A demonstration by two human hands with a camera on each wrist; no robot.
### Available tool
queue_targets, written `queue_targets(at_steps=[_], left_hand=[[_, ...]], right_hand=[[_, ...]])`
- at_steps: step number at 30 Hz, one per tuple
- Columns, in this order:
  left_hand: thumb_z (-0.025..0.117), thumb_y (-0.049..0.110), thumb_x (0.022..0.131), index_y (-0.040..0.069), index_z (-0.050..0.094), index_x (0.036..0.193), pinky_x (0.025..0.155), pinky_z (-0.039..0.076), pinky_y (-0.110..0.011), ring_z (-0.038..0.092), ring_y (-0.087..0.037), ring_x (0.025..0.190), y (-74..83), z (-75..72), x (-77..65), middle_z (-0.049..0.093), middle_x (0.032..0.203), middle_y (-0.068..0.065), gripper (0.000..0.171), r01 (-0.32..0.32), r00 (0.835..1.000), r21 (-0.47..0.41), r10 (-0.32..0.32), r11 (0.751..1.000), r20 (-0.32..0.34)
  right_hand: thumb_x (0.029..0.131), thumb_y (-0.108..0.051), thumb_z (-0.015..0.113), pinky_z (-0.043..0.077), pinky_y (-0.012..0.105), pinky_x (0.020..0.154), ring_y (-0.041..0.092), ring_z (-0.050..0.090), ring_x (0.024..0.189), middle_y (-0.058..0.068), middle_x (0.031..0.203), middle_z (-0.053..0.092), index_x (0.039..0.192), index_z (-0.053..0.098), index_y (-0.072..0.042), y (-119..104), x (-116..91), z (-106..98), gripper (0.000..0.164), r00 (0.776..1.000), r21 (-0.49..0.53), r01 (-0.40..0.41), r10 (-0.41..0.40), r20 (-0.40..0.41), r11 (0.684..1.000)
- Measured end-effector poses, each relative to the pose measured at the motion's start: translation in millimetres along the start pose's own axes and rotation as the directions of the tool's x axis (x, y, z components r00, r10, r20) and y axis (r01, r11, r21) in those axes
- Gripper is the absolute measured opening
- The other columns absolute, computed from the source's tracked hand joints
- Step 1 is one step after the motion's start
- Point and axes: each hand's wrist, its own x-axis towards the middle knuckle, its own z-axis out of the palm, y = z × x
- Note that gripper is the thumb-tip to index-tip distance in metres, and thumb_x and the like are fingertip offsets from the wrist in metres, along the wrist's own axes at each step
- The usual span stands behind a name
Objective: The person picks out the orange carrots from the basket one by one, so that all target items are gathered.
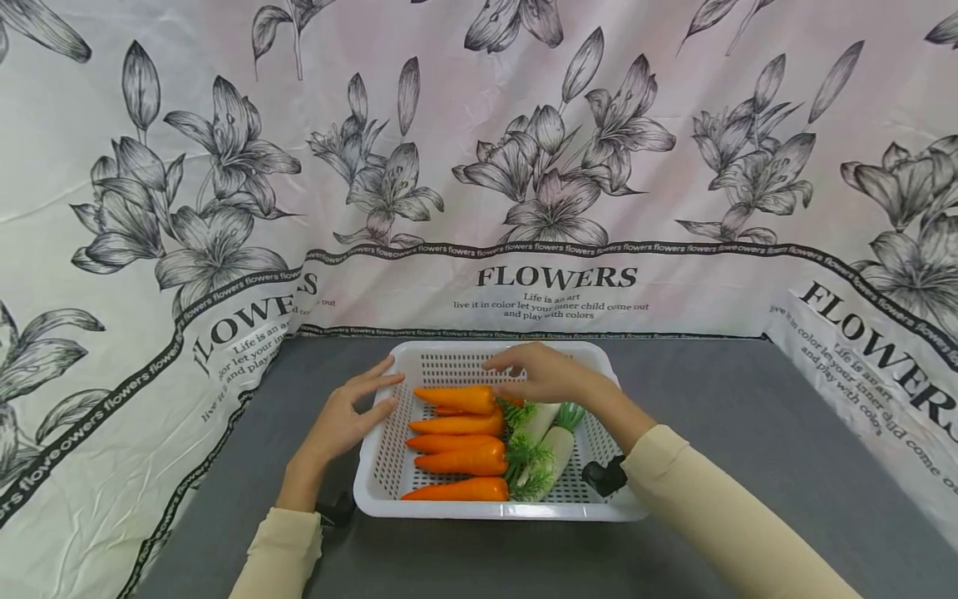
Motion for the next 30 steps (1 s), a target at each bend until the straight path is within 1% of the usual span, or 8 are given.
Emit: queue_targets(at_steps=[6,9,14,16,21,23,26,30], left_hand=[[0.069,0.031,0.097,0.024,0.065,0.139,0.118,0.03,-0.067,0.034,-0.034,0.153,1.7,-0.4,2.4,0.039,0.164,0.005,0.043,-0.009,1.0,-0.023,0.01,1.0,0.006],[0.069,0.03,0.097,0.023,0.064,0.14,0.117,0.033,-0.065,0.034,-0.034,0.153,2.8,-0.6,3.0,0.039,0.164,0.004,0.043,-0.014,1.0,-0.031,0.014,0.999,0.012],[0.069,0.03,0.097,0.024,0.064,0.14,0.116,0.035,-0.064,0.034,-0.033,0.153,4.2,-0.6,2.9,0.039,0.164,0.004,0.043,0.002,1.0,-0.037,-0.001,0.999,0.015],[0.069,0.03,0.097,0.024,0.064,0.14,0.116,0.036,-0.063,0.034,-0.033,0.153,4.6,-0.4,2.8,0.039,0.164,0.005,0.043,0.006,1.0,-0.04,-0.005,0.999,0.015],[0.069,0.029,0.097,0.021,0.064,0.14,0.115,0.037,-0.064,0.033,-0.034,0.153,4.3,-0.3,2.4,0.038,0.165,0.004,0.044,0.001,1.0,-0.048,0.0,0.999,0.016],[0.069,0.029,0.097,0.02,0.064,0.14,0.115,0.037,-0.064,0.033,-0.034,0.153,3.9,-0.4,2.1,0.038,0.165,0.004,0.044,-0.002,1.0,-0.05,0.003,0.999,0.014],[0.068,0.029,0.098,0.021,0.064,0.14,0.113,0.039,-0.063,0.033,-0.034,0.153,2.8,-0.6,1.3,0.038,0.165,0.003,0.044,-0.005,1.0,-0.046,0.006,0.999,0.011],[0.068,0.029,0.098,0.023,0.064,0.14,0.114,0.038,-0.063,0.034,-0.034,0.153,-0.2,-1.0,0.1,0.038,0.164,0.003,0.043,-0.01,1.0,-0.032,0.011,0.999,0.008]], right_hand=[[0.1,-0.026,0.065,0.057,0.044,0.097,0.032,0.069,0.114,0.015,0.14,0.064,0.142,0.06,-0.004,2,14,8,0.047,0.999,0.003,0.003,-0.003,0.051,1.0],[0.099,-0.025,0.067,0.056,0.043,0.099,0.032,0.067,0.117,0.014,0.142,0.063,0.142,0.059,-0.004,5,22,14,0.049,0.996,0.019,0.009,-0.011,0.087,1.0],[0.096,-0.027,0.071,0.054,0.041,0.103,0.029,0.063,0.125,0.011,0.144,0.062,0.142,0.059,-0.005,11,32,24,0.052,0.99,0.018,0.005,-0.007,0.137,1.0],[0.097,-0.029,0.071,0.053,0.039,0.104,0.026,0.063,0.125,0.009,0.143,0.063,0.142,0.061,-0.007,14,33,28,0.051,0.99,0.011,-0.009,0.007,0.141,1.0],[0.098,-0.029,0.068,0.053,0.037,0.099,0.018,0.064,0.113,0.008,0.139,0.066,0.141,0.061,-0.008,18,34,36,0.048,0.991,0.013,-0.012,0.01,0.131,1.0],[0.099,-0.027,0.067,0.052,0.038,0.098,0.018,0.064,0.11,0.009,0.139,0.066,0.142,0.061,-0.007,18,34,37,0.048,0.992,0.018,-0.014,0.011,0.126,1.0],[0.099,-0.026,0.067,0.051,0.04,0.103,0.019,0.064,0.116,0.009,0.14,0.065,0.142,0.06,-0.008,17,34,38,0.048,0.992,0.008,-0.021,0.02,0.122,1.0],[0.099,-0.025,0.066,0.049,0.044,0.108,0.023,0.063,0.123,0.009,0.142,0.064,0.143,0.059,-0.009,16,35,39,0.047,0.992,0.002,-0.021,0.02,0.126,1.0]])
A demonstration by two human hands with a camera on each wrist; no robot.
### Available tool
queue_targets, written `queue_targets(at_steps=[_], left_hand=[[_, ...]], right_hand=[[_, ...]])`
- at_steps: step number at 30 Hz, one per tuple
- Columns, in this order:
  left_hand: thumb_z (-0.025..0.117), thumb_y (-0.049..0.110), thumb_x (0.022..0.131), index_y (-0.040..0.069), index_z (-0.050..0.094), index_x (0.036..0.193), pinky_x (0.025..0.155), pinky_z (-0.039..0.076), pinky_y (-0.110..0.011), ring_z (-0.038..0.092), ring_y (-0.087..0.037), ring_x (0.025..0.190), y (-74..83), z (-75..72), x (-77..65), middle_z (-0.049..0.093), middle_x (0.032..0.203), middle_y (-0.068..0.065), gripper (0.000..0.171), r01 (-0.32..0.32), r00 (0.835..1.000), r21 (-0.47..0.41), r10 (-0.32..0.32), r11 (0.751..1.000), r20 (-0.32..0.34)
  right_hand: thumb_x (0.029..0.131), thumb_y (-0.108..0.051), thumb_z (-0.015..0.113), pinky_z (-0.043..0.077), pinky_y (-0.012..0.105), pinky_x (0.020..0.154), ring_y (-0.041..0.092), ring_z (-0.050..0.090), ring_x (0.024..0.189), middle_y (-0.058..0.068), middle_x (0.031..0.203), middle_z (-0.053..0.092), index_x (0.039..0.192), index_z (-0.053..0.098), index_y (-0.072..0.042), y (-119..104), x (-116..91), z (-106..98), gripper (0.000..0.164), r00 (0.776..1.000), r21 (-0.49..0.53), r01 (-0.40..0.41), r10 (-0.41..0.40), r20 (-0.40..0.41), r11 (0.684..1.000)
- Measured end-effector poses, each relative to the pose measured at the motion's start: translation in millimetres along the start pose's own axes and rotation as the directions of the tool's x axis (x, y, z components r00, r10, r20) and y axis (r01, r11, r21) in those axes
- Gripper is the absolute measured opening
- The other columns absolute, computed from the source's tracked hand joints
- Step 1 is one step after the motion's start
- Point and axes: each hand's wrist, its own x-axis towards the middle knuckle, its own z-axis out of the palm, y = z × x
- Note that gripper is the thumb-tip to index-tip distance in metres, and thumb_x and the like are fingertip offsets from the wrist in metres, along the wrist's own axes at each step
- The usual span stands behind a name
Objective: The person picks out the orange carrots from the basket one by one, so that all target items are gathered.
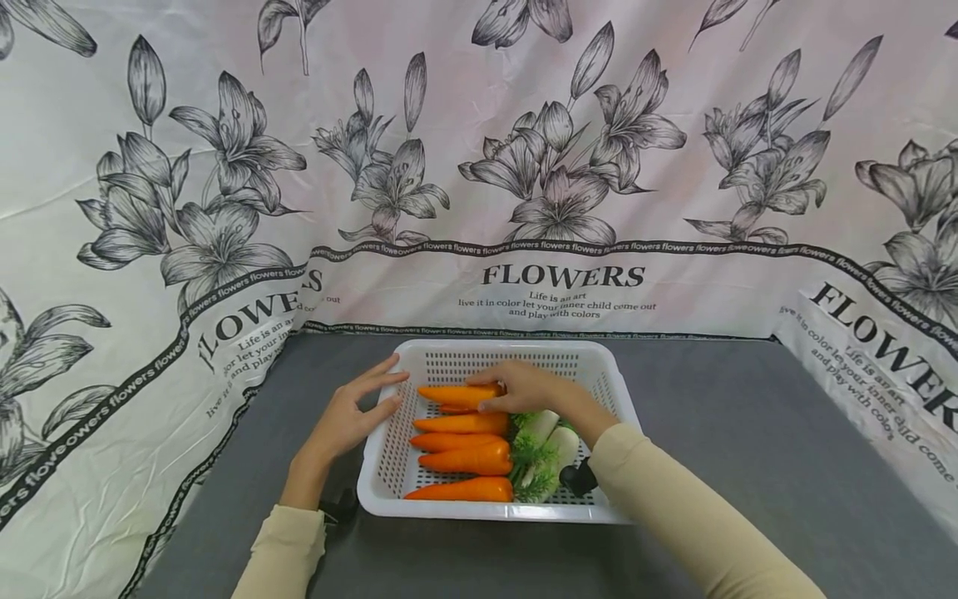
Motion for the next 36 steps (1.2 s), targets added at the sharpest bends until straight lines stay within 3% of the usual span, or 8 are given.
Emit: queue_targets(at_steps=[6,10,15,21,23,29,36], left_hand=[[0.068,0.029,0.098,0.023,0.065,0.139,0.117,0.033,-0.064,0.035,-0.033,0.153,-0.7,0.5,0.0,0.039,0.164,0.003,0.042,-0.01,1.0,0.008,0.01,1.0,-0.004],[0.068,0.028,0.098,0.022,0.065,0.139,0.117,0.032,-0.064,0.035,-0.033,0.153,0.7,0.7,-1.1,0.039,0.164,0.002,0.042,-0.015,1.0,0.004,0.015,1.0,-0.002],[0.068,0.028,0.098,0.021,0.064,0.14,0.117,0.031,-0.066,0.034,-0.035,0.152,2.5,0.8,-1.9,0.039,0.164,0.001,0.043,-0.015,1.0,0.013,0.015,1.0,-0.001],[0.068,0.029,0.098,0.021,0.064,0.14,0.117,0.031,-0.067,0.035,-0.036,0.152,4.5,1.2,-1.1,0.04,0.164,0.0,0.043,-0.011,1.0,0.028,0.011,1.0,0.001],[0.068,0.029,0.098,0.021,0.064,0.14,0.117,0.031,-0.067,0.035,-0.037,0.152,4.4,1.4,-1.2,0.04,0.164,-0.001,0.043,-0.012,1.0,0.033,0.012,0.999,0.0],[0.068,0.03,0.098,0.022,0.065,0.139,0.117,0.03,-0.067,0.035,-0.036,0.152,4.7,1.5,-0.6,0.04,0.164,0.001,0.043,0.005,1.0,0.034,-0.005,0.999,0.003],[0.068,0.032,0.098,0.024,0.064,0.14,0.118,0.029,-0.067,0.034,-0.036,0.153,6.3,0.0,-0.9,0.038,0.165,0.002,0.043,0.026,1.0,0.053,-0.027,0.998,0.012]], right_hand=[[0.1,-0.022,0.065,0.047,0.046,0.111,0.027,0.062,0.127,0.011,0.142,0.064,0.141,0.061,-0.007,1,-7,-4,0.044,1.0,0.008,-0.002,0.003,-0.029,1.0],[0.1,-0.022,0.066,0.052,0.034,0.093,0.018,0.063,0.103,0.013,0.142,0.063,0.142,0.059,-0.006,1,-18,-13,0.046,0.998,0.05,-0.026,0.029,-0.048,0.998],[0.1,-0.023,0.066,0.046,0.026,0.067,0.011,0.05,0.071,0.014,0.14,0.064,0.144,0.058,-0.006,2,-34,-29,0.048,0.994,0.104,-0.049,0.058,-0.09,0.993],[0.1,-0.028,0.066,0.042,0.028,0.06,0.012,0.044,0.062,0.009,0.127,0.069,0.146,0.057,-0.013,10,-58,-46,0.049,0.976,0.144,-0.111,0.135,-0.169,0.983],[0.1,-0.029,0.066,0.044,0.027,0.059,0.013,0.048,0.065,0.008,0.125,0.069,0.147,0.057,-0.015,15,-67,-51,0.05,0.965,0.17,-0.13,0.164,-0.204,0.977],[0.1,-0.03,0.067,0.05,0.029,0.062,0.022,0.059,0.083,0.013,0.12,0.07,0.149,0.055,-0.016,34,-102,-65,0.053,0.91,0.252,-0.203,0.278,-0.308,0.946],[0.102,-0.033,0.062,0.053,0.027,0.067,0.027,0.06,0.092,0.021,0.137,0.061,0.153,0.049,-0.014,57,-142,-67,0.056,0.793,0.332,-0.28,0.412,-0.448,0.901]])
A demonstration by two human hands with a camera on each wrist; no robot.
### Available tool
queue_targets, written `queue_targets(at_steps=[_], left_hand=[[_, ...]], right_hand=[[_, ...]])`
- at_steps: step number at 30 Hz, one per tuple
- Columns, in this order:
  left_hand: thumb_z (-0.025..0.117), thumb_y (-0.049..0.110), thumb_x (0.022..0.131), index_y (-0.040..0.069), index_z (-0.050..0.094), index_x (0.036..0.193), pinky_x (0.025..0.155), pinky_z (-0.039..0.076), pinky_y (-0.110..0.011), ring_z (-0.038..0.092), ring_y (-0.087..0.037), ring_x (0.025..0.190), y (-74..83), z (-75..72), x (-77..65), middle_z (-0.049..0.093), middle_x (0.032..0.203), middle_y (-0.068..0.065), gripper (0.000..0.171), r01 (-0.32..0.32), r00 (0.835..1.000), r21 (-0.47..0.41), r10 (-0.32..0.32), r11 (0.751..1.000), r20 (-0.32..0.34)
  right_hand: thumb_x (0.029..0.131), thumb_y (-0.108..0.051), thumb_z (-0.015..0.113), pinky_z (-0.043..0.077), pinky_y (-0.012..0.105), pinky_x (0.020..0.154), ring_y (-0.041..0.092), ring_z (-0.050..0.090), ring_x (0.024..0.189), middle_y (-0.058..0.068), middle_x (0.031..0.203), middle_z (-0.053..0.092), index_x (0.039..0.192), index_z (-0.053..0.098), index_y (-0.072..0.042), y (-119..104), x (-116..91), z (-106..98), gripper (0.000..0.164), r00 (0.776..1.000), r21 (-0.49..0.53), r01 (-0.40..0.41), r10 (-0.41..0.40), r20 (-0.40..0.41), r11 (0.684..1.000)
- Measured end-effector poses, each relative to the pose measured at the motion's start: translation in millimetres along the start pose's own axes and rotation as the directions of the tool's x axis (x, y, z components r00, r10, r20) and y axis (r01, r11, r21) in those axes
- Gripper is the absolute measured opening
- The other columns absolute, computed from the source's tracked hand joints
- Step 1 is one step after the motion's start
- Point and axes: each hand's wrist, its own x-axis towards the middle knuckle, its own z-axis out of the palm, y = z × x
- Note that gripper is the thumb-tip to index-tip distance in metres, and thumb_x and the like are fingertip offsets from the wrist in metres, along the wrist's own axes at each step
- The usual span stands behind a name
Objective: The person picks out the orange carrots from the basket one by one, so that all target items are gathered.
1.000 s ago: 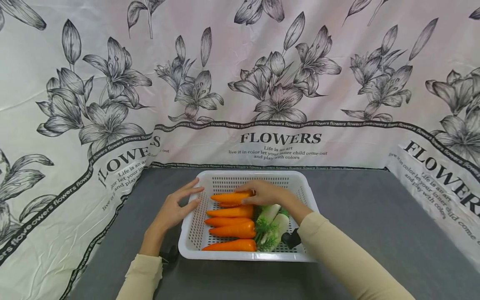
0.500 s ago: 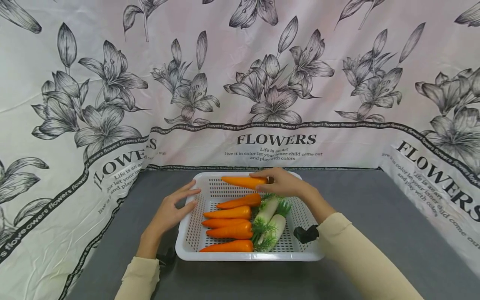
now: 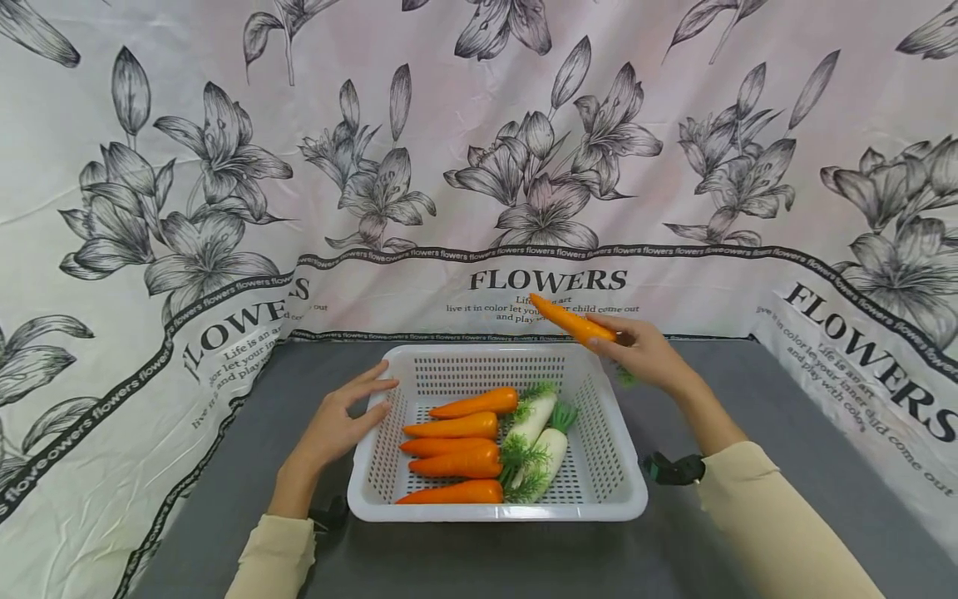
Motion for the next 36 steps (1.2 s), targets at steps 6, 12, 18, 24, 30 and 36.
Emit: queue_targets(at_steps=[6,12,18,24,30,36], left_hand=[[0.068,0.031,0.098,0.024,0.065,0.139,0.118,0.029,-0.067,0.033,-0.036,0.153,-0.2,0.3,0.4,0.038,0.165,0.003,0.042,0.008,1.0,0.018,-0.008,1.0,0.004],[0.067,0.031,0.098,0.024,0.065,0.139,0.118,0.028,-0.068,0.033,-0.036,0.153,-0.4,0.2,0.2,0.038,0.165,0.003,0.041,0.007,1.0,0.014,-0.007,1.0,0.004],[0.067,0.03,0.098,0.022,0.065,0.139,0.118,0.029,-0.067,0.034,-0.036,0.153,0.7,-0.2,-0.3,0.039,0.164,0.002,0.041,-0.003,1.0,0.014,0.003,1.0,0.002],[0.068,0.03,0.098,0.023,0.065,0.139,0.118,0.029,-0.067,0.034,-0.036,0.153,1.5,-0.4,0.3,0.039,0.164,0.002,0.041,0.005,1.0,0.021,-0.005,1.0,0.005],[0.068,0.031,0.098,0.023,0.065,0.139,0.118,0.028,-0.068,0.032,-0.036,0.153,0.8,-0.3,0.8,0.038,0.165,0.003,0.042,0.015,1.0,0.023,-0.015,1.0,0.014],[0.068,0.031,0.098,0.023,0.065,0.139,0.118,0.028,-0.067,0.032,-0.036,0.153,1.9,-0.9,0.3,0.038,0.165,0.003,0.042,0.017,1.0,0.022,-0.018,1.0,0.016]], right_hand=[[0.102,-0.042,0.061,0.05,0.026,0.063,0.022,0.056,0.087,0.023,0.132,0.061,0.154,0.046,-0.013,29,-19,-5,0.061,0.976,-0.015,-0.135,0.13,-0.173,0.991],[0.102,-0.042,0.059,0.048,0.026,0.061,0.027,0.056,0.09,0.029,0.13,0.06,0.153,0.046,-0.009,59,-36,2,0.062,0.938,-0.064,-0.206,0.178,-0.298,0.976],[0.103,-0.038,0.06,0.046,0.026,0.059,0.03,0.058,0.086,0.031,0.124,0.063,0.149,0.049,-0.002,85,-47,13,0.06,0.919,-0.129,-0.241,0.184,-0.348,0.962],[0.1,-0.037,0.064,0.044,0.026,0.061,0.028,0.059,0.083,0.031,0.129,0.064,0.146,0.053,-0.001,101,-51,27,0.059,0.908,-0.175,-0.279,0.201,-0.367,0.944],[0.1,-0.037,0.064,0.046,0.034,0.072,0.036,0.061,0.096,0.031,0.136,0.06,0.146,0.053,0.0,103,-53,42,0.06,0.896,-0.206,-0.315,0.219,-0.386,0.926],[0.099,-0.038,0.064,0.051,0.051,0.084,0.039,0.061,0.101,0.03,0.136,0.06,0.147,0.051,0.0,99,-52,56,0.062,0.871,-0.219,-0.375,0.261,-0.417,0.901]])
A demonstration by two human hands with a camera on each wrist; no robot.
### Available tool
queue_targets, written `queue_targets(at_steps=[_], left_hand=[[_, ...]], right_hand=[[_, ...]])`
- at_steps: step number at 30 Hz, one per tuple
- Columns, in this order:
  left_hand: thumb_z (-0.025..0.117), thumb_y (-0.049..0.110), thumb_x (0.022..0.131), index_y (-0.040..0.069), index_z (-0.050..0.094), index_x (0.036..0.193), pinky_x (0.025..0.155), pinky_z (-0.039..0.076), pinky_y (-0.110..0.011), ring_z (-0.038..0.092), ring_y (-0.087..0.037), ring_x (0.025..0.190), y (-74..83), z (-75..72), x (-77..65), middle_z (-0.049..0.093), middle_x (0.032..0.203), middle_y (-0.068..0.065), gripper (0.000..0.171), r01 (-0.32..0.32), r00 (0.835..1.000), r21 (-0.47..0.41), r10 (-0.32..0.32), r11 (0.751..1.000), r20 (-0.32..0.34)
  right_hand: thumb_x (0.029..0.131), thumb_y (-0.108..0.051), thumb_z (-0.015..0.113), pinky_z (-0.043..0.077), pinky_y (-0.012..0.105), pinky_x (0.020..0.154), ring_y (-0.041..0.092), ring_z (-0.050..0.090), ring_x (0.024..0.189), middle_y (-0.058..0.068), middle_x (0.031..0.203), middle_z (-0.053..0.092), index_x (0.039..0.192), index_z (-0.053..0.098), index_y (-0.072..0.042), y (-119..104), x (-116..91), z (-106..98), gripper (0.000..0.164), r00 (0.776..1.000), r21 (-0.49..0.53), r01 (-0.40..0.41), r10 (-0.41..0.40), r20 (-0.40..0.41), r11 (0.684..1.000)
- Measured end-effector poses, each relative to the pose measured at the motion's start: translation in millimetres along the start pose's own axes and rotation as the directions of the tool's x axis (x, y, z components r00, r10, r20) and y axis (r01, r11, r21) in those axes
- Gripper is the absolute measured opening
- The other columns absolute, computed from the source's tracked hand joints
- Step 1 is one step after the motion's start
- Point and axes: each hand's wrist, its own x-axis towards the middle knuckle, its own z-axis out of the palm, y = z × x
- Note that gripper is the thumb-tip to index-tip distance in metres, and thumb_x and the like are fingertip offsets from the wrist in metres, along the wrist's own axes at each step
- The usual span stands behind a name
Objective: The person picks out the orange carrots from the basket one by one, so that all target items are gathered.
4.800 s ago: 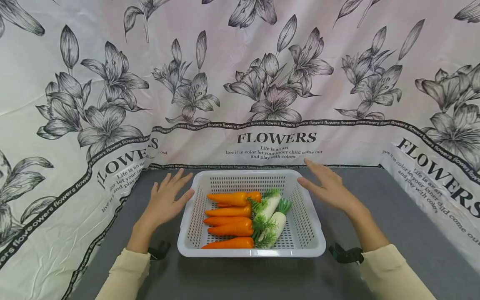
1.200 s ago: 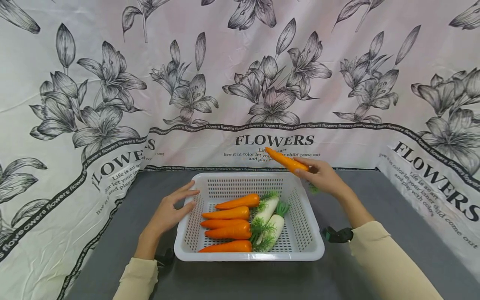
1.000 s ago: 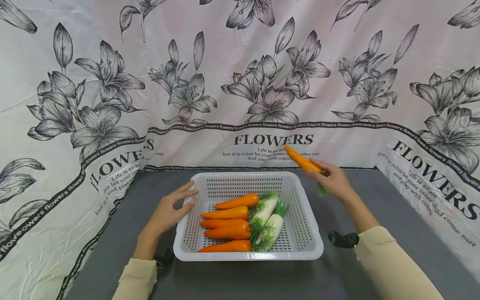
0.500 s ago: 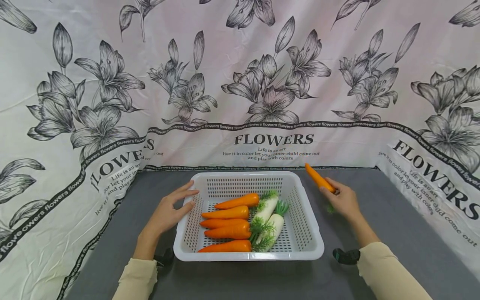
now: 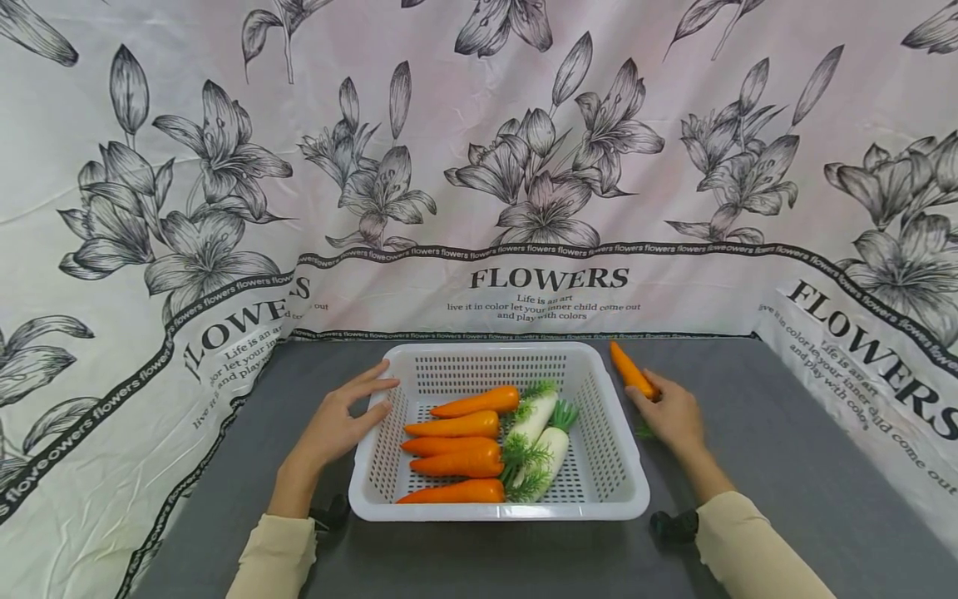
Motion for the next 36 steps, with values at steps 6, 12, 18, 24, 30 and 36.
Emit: queue_targets(at_steps=[6,12,18,24,30,36], left_hand=[[0.068,0.032,0.098,0.023,0.065,0.139,0.118,0.028,-0.067,0.033,-0.035,0.153,1.1,-0.6,-0.3,0.038,0.165,0.003,0.042,-0.005,1.0,0.004,0.005,1.0,-0.005],[0.068,0.032,0.098,0.023,0.065,0.139,0.118,0.027,-0.068,0.032,-0.035,0.154,3.1,-0.2,-0.9,0.038,0.165,0.003,0.042,0.006,1.0,0.001,-0.006,1.0,-0.001],[0.068,0.032,0.098,0.023,0.065,0.139,0.118,0.026,-0.068,0.032,-0.036,0.154,3.8,-0.4,-1.5,0.038,0.165,0.002,0.042,0.01,1.0,0.002,-0.01,1.0,0.0],[0.066,0.032,0.099,0.022,0.065,0.139,0.118,0.026,-0.068,0.032,-0.036,0.154,2.5,-0.8,-1.1,0.037,0.165,0.002,0.041,0.002,1.0,-0.001,-0.002,1.0,0.001],[0.064,0.034,0.1,0.023,0.063,0.141,0.119,0.026,-0.068,0.03,-0.036,0.154,1.8,-0.4,-0.7,0.035,0.166,0.003,0.042,0.01,1.0,-0.008,-0.01,1.0,0.01],[0.063,0.033,0.1,0.022,0.063,0.141,0.119,0.026,-0.067,0.029,-0.035,0.155,1.8,0.0,-0.7,0.034,0.167,0.004,0.043,0.013,1.0,-0.018,-0.013,1.0,0.011]], right_hand=[[0.098,-0.04,0.065,0.052,0.055,0.09,0.039,0.061,0.101,0.028,0.132,0.063,0.146,0.052,0.0,-5.1,-0.8,4.8,0.064,0.998,0.01,-0.053,0.053,-0.018,0.999],[0.097,-0.041,0.065,0.052,0.055,0.093,0.04,0.061,0.103,0.028,0.134,0.062,0.146,0.052,0.001,-6.3,-0.9,5.3,0.065,0.997,0.009,-0.075,0.075,-0.013,0.997],[0.097,-0.039,0.065,0.052,0.056,0.094,0.041,0.061,0.105,0.029,0.135,0.061,0.145,0.052,0.002,-7.0,-1.1,4.7,0.065,0.997,0.01,-0.081,0.081,-0.01,0.997],[0.096,-0.036,0.065,0.052,0.053,0.085,0.04,0.062,0.098,0.029,0.127,0.065,0.143,0.054,0.004,-6.8,-1.3,4.8,0.062,0.997,-0.001,-0.068,0.068,-0.039,0.998],[0.096,-0.035,0.066,0.051,0.053,0.085,0.041,0.062,0.099,0.03,0.128,0.064,0.142,0.054,0.004,-8.3,-1.5,3.6,0.062,0.996,-0.005,-0.073,0.073,-0.043,0.997],[0.096,-0.036,0.066,0.051,0.052,0.085,0.04,0.061,0.098,0.03,0.128,0.064,0.143,0.053,0.005,-9.9,-2.2,1.5,0.064,0.996,-0.008,-0.081,0.081,-0.024,0.997]])
